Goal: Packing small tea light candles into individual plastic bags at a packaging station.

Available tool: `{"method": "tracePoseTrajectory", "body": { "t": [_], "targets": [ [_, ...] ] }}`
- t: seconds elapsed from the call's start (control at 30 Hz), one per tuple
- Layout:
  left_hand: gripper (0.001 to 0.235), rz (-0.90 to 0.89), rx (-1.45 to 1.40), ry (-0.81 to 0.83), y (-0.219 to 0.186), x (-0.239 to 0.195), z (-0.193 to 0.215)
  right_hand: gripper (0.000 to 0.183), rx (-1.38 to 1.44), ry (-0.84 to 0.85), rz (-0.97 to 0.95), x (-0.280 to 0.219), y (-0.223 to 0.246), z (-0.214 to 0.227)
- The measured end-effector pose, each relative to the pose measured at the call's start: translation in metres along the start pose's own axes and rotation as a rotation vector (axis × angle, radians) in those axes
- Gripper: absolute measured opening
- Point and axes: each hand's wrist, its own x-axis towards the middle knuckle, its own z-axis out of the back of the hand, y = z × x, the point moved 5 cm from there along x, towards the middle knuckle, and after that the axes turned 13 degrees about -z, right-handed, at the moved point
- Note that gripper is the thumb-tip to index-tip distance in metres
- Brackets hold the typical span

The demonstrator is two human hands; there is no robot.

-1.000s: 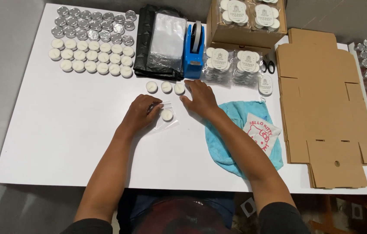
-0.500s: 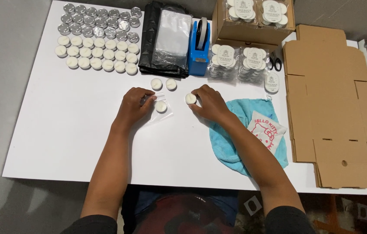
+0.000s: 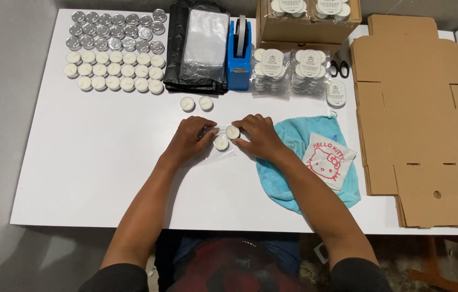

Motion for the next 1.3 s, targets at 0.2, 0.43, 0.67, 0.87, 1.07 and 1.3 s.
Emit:
{"method": "tracePoseTrajectory", "body": {
  "t": [0.2, 0.43, 0.67, 0.87, 1.07, 1.3],
  "targets": [
    [0.020, 0.054, -0.024, -0.002, -0.001, 0.001, 0.002, 0.047, 0.012, -0.038, -0.004, 0.002, -0.011, 0.003],
    [0.020, 0.035, -0.063, -0.005, -0.008, 0.004, 0.000, 0.046, 0.031, -0.008, 0.009, -0.005, 0.005, 0.003],
    [0.019, -0.002, -0.063, 0.027, -0.017, 0.009, -0.010, 0.053, 0.196, 0.026, -0.059, -0.002, 0.004, 0.004],
    [0.020, 0.023, -0.067, 0.054, -0.014, 0.010, -0.013, 0.058, 0.266, 0.052, -0.099, -0.003, 0.009, 0.009],
    [0.019, 0.036, -0.036, 0.059, -0.014, 0.006, -0.014, 0.057, 0.280, 0.108, -0.081, -0.011, 0.019, 0.014],
    [0.018, 0.012, 0.000, 0.070, -0.011, 0.005, -0.006, 0.051, 0.289, 0.114, -0.050, -0.006, 0.006, 0.007]
  ]
}}
